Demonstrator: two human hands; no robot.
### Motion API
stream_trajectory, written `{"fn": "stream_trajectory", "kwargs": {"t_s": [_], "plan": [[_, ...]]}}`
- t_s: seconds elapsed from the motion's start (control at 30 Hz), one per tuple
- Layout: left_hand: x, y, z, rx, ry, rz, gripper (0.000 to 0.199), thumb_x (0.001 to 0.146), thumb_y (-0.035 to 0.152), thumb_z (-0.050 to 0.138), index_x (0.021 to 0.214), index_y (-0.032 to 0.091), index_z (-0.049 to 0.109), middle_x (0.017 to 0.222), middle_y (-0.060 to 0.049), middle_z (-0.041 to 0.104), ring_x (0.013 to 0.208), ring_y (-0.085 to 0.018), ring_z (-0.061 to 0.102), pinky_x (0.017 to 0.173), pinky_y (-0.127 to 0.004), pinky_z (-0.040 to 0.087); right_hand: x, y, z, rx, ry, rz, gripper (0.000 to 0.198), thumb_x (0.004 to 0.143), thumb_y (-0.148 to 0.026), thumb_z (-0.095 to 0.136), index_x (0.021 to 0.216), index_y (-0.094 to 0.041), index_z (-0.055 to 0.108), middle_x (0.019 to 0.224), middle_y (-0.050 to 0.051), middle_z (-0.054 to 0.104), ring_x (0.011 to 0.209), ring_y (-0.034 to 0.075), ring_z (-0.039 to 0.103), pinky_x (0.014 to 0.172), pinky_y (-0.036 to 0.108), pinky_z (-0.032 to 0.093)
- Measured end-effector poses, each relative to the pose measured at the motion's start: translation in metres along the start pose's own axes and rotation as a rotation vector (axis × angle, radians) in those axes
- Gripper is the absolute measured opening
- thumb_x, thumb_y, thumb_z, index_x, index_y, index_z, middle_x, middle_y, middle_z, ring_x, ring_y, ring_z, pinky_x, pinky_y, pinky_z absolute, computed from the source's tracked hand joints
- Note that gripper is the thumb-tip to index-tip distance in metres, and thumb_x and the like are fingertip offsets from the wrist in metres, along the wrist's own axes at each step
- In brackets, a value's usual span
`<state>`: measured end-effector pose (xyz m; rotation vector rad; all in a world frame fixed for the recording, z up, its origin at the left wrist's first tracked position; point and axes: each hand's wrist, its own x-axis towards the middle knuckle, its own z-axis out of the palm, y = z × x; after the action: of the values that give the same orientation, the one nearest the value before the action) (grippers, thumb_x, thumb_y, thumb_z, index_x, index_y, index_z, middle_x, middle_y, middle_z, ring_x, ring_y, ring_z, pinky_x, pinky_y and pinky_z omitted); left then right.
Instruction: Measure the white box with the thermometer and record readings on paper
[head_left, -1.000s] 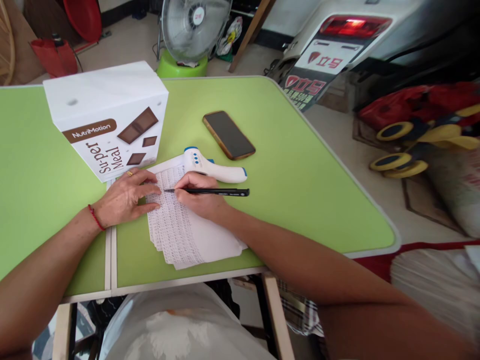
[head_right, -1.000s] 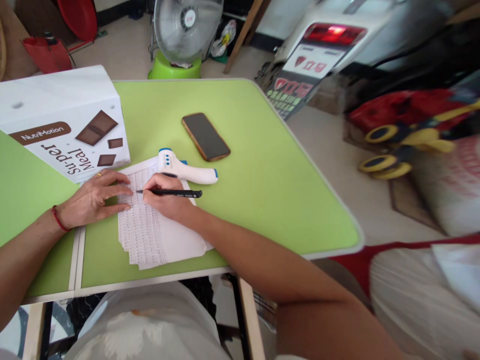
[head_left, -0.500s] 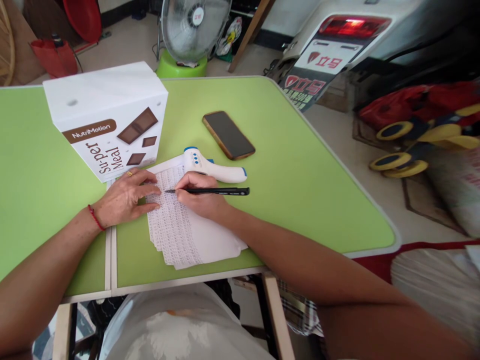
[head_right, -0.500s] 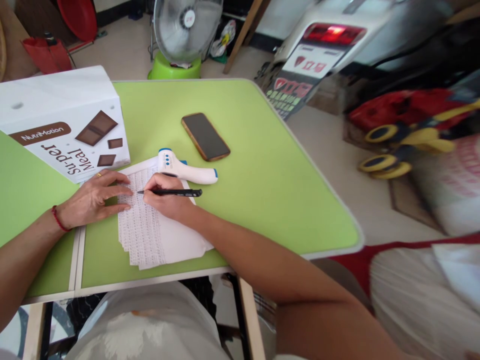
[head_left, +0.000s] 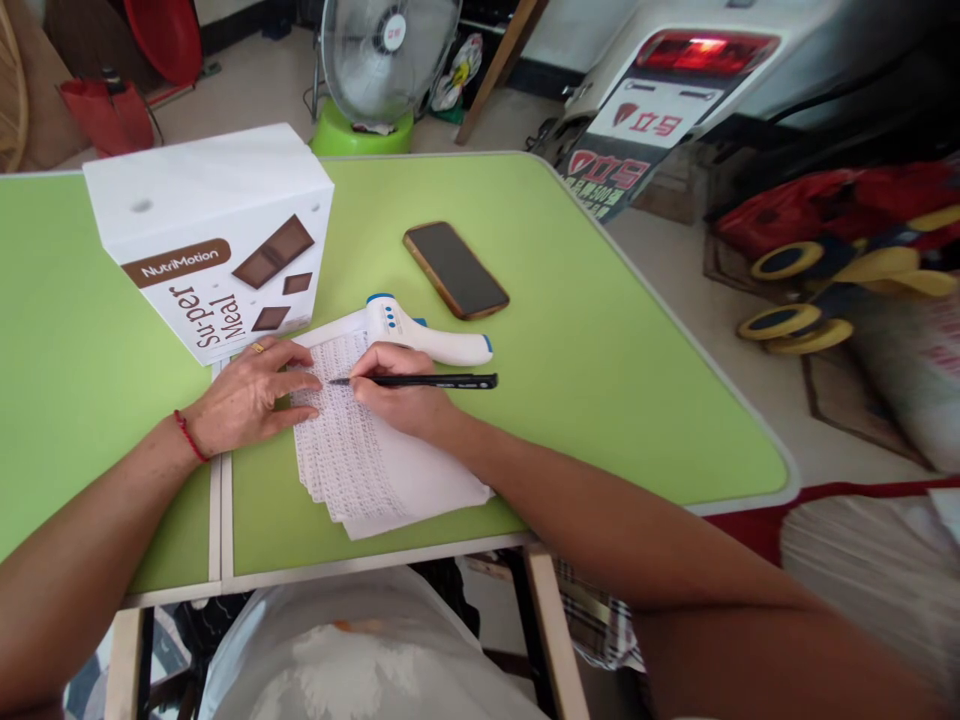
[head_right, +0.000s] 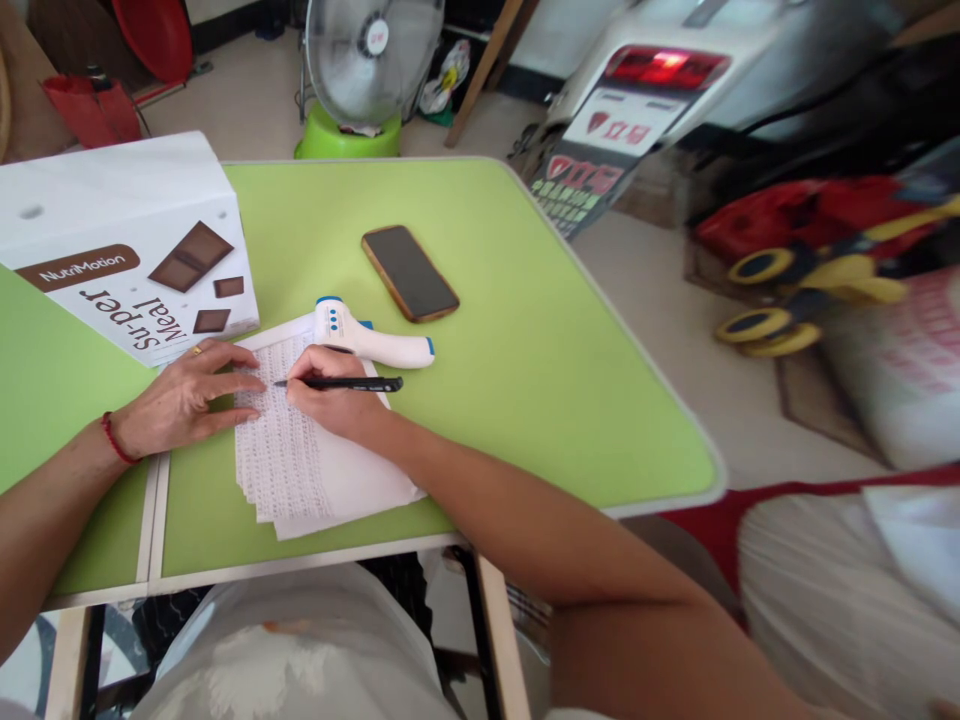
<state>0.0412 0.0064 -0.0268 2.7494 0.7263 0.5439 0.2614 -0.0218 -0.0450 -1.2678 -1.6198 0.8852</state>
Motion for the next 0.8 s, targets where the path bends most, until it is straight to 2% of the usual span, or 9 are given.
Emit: {"fn": "stream_trajectory", "kwargs": {"t_s": [0.17,0.67,0.8], "plan": [[0.0,-0.0006,0.0,-0.007,-0.007,-0.021,0.027,0.092,0.04,0.059,0.105,0.019,0.069,0.113,-0.012,0.061,0.103,-0.026,0.057,0.087,-0.041,0.049,0.0004,0.0004,0.0,0.049,0.005,0.013,0.005,0.064,-0.017,0.056,0.06,-0.02,0.055,0.054,-0.004,0.058,0.05,0.01,0.047,0.049,0.024,0.038],[-0.0002,-0.0001,-0.0006,0.008,0.008,0.017,0.027,0.092,0.037,0.06,0.105,0.015,0.069,0.112,-0.013,0.061,0.101,-0.027,0.058,0.087,-0.041,0.049,0.0005,-0.0004,-0.0007,0.017,-0.016,-0.029,0.008,0.064,-0.015,0.055,0.059,-0.02,0.053,0.052,-0.005,0.054,0.05,0.009,0.046,0.049,0.024,0.037],[-0.0002,-0.0001,0.0002,0.011,0.017,0.02,0.027,0.091,0.036,0.061,0.105,0.015,0.07,0.112,-0.013,0.061,0.101,-0.027,0.058,0.086,-0.041,0.05,0.0009,0.0013,-0.0008,0.041,-0.004,0.002,0.006,0.064,-0.016,0.056,0.059,-0.02,0.054,0.054,-0.004,0.056,0.05,0.009,0.046,0.049,0.024,0.037]]}}
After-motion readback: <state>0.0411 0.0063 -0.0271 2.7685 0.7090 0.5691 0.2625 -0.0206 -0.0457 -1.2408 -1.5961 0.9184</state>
